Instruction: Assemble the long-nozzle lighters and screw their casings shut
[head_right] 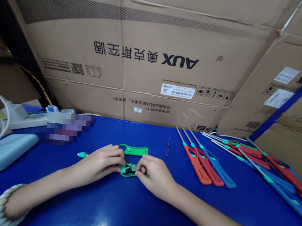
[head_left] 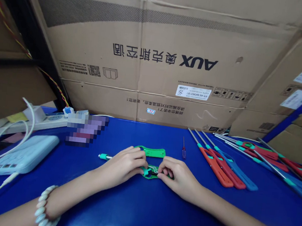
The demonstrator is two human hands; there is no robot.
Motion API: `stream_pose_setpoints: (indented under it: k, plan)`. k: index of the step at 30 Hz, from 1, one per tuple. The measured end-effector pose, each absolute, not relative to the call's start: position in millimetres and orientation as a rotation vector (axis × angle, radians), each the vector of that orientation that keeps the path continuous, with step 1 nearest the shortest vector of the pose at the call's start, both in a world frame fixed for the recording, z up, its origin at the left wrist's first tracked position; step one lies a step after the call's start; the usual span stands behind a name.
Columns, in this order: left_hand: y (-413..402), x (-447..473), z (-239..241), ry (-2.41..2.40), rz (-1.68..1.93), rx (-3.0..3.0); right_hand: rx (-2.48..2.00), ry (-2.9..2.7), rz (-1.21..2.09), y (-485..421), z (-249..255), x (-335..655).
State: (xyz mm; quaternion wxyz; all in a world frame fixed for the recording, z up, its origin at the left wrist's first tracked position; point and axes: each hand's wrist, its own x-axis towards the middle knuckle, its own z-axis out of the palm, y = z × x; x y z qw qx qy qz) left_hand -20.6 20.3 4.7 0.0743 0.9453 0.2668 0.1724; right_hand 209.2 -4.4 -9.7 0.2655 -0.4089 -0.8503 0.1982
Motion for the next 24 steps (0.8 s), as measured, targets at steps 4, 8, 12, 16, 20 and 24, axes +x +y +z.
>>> stream_pose_setpoints:
  k: [4, 8, 12, 16, 20, 24]
  plan:
    - [22.6, -21.2, 3.4, 0.771, 0.520, 2.855, -1.129, -2.280, 0.553, -3.9, -9.4, 208.7]
    - [24.2, -18.4, 2.6, 0.728, 0.559, 2.827, -1.153, -2.257, 0.577, -3.4, -10.3, 208.7]
    - [23.9, -14.1, -0.3, 0.689, 0.585, 2.748, -1.148, -2.248, 0.603, -3.5, -10.4, 208.7]
    - [18.3, -12.5, -2.0, 0.687, 0.544, 2.729, -1.131, -2.267, 0.629, -4.1, -7.9, 209.4]
    - [11.4, -12.1, -2.5, 0.684, 0.555, 2.738, -1.110, -2.279, 0.679, -4.3, -6.6, 210.5]
    - [9.6, -11.9, -3.1, 0.676, 0.585, 2.750, -1.114, -2.256, 0.716, -3.5, -8.5, 210.9]
